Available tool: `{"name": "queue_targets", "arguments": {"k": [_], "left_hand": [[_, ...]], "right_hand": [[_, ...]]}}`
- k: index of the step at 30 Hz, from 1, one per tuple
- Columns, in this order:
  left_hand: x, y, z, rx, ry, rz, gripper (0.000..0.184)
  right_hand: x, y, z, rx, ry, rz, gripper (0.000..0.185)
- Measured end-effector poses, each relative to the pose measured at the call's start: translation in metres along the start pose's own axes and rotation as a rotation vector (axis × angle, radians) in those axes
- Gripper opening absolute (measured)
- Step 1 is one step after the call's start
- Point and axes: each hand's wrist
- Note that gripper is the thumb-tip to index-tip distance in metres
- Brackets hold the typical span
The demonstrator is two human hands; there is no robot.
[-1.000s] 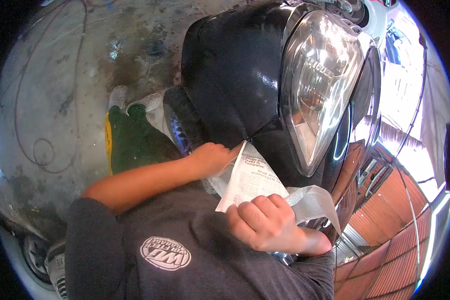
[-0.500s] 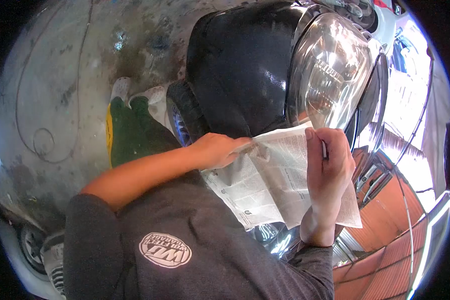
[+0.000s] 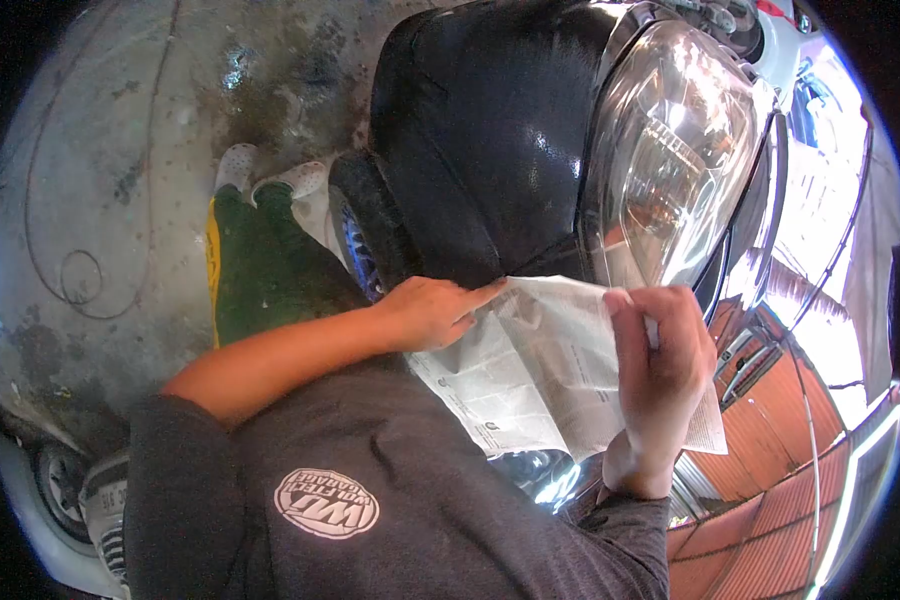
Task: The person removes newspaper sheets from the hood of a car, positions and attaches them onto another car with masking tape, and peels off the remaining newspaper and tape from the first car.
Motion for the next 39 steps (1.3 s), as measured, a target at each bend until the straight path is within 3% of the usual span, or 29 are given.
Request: {"name": "queue_targets", "arguments": {"k": [8,11,17,19,23,39], "left_hand": [[-0.001,-0.007,-0.004,0.033,0.0,0.056,0.072],[-0.003,-0.003,-0.004,0.041,0.046,0.027,0.072],[-0.002,0.009,0.001,-0.047,-0.024,0.005,0.077],[0.008,0.01,0.002,-0.054,-0.018,0.029,0.083],[0.018,0.015,0.0,-0.086,-0.024,0.088,0.088],[-0.008,0.011,0.004,-0.059,-0.138,0.029,0.077]], "right_hand": [[0.001,-0.017,0.012,-0.473,-0.179,-0.055,0.028],[0.005,-0.016,0.011,-0.5,-0.189,-0.104,0.027],[0.003,-0.001,-0.007,-0.318,-0.137,0.026,0.025],[0.014,0.025,-0.007,-0.276,-0.001,0.083,0.022],[0.01,0.049,-0.035,-0.081,-0.053,0.182,0.016],[0.009,0.07,-0.04,-0.15,-0.084,0.227,0.013]]}}
Point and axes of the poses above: each hand's wrist, its own z-axis away from the middle knuckle, its own x-axis out of the palm, y = z × x, and after that the axes turned 15 degrees about -x, right-handed
